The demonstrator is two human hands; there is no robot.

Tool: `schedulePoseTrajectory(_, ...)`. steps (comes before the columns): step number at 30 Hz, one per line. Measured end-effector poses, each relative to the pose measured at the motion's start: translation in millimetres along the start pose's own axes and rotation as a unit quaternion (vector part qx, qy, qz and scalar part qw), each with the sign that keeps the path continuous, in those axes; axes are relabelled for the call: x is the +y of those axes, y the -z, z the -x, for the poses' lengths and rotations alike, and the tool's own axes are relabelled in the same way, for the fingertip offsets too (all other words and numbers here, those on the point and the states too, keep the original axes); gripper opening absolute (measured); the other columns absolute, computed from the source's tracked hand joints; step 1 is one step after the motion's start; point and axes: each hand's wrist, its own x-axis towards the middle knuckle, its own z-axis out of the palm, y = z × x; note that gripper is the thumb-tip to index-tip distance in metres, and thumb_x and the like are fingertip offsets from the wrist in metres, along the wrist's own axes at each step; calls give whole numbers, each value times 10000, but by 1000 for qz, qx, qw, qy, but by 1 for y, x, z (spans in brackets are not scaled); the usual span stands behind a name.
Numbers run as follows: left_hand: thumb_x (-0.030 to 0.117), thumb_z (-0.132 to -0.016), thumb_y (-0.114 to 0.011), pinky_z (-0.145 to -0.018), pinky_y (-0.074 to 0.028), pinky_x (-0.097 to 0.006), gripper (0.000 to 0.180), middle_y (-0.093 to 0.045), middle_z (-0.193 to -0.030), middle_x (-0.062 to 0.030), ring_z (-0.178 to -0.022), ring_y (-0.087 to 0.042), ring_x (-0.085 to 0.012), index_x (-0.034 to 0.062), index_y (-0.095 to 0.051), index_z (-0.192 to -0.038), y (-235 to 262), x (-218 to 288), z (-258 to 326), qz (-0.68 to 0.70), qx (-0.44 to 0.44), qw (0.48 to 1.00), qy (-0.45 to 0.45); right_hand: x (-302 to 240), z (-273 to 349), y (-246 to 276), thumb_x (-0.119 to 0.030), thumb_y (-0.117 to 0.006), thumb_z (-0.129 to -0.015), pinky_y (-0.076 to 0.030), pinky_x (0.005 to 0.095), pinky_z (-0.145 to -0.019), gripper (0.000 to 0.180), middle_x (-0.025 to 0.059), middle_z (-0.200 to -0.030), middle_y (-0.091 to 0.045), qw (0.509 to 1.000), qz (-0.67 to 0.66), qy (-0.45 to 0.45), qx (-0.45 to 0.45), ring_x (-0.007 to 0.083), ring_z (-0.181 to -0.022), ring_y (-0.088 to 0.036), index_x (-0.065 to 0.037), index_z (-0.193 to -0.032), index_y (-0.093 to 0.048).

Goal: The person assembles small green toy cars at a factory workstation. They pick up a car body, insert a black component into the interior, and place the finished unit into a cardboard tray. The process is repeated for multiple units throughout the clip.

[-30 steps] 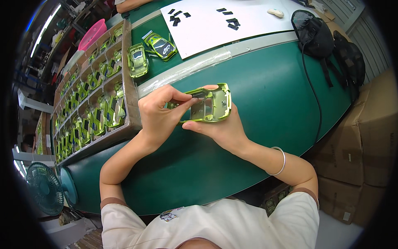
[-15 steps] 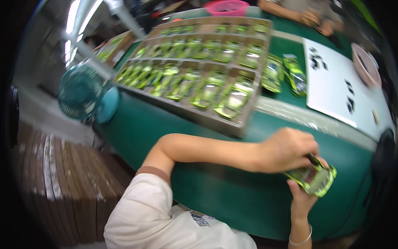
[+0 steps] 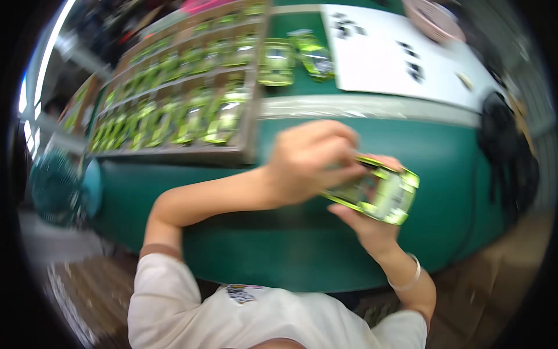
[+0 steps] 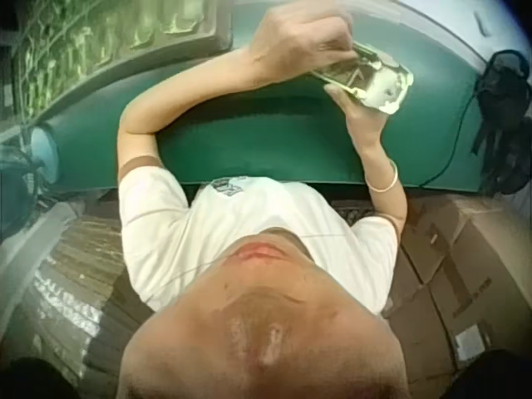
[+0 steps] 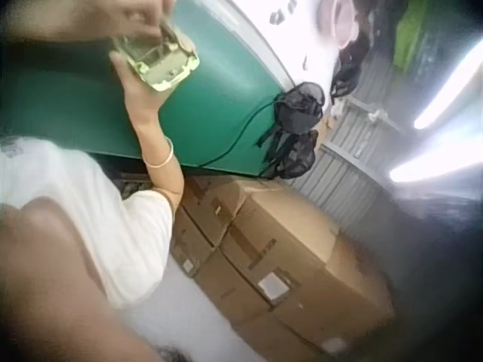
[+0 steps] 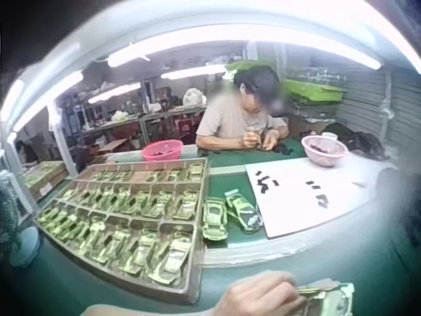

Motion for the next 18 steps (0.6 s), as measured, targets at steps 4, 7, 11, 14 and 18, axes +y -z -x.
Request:
schedulePoseTrajectory(4, 97, -572, -749, -534, -463, -295, 246, -591, -744, -37, -637, -573, -192, 73, -506, -602, 0, 8, -6, -6, -18, 1000, -2, -3, -2, 5, -146, -837, -577, -446, 301, -825, 652, 71, -1054, -460, 998, -58, 30, -16, 179, -995, -487, -49, -1098, -458)
schedulePoseTrajectory(7, 61, -574, -740, -529, -463, -297, 234, -604, -734, -46, -629, -582, -194, 63, -507, -595, -3, 12, -7, 11, -38, 999, 16, 1, 1, 5, -148, -841, -576, -460, 275, -806, 683, 62, -1071, -460, 996, -84, 31, -19, 149, -975, -497, -47, -1122, -443)
schedulePoseTrajectory(11, 1, -603, -722, -534, -477, -274, 185, -612, -727, -65, -621, -596, -185, 33, -575, -711, 2, 19, -10, 24, -81, 993, 77, 1, 6, 2, -193, -854, -562, -463, 269, -782, 690, 58, -1050, -479, 992, -126, -10, 16, 137, -912, -526, -38, -1104, -457)
schedulePoseTrajectory(14, -37, -628, -700, -546, -489, -254, 252, -611, -742, -74, -617, -603, -171, 22, -612, -857, 4, 19, -8, 22, -108, 991, 79, -4, 7, -1, -225, -851, -565, -460, 272, -787, 686, 64, -1051, -484, 991, -123, -42, 7, 149, -907, -531, -40, -1100, -464)
schedulePoseTrajectory(18, -69, -641, -666, -560, -494, -231, 352, -607, -782, -78, -626, -605, -161, 19, -617, -978, 4, 17, -3, -20, -133, 989, 62, -7, 7, 3, -264, -832, -590, -453, 288, -811, 712, 74, -1077, -484, 999, -19, -20, -19, 173, -917, -537, -34, -1144, -449)
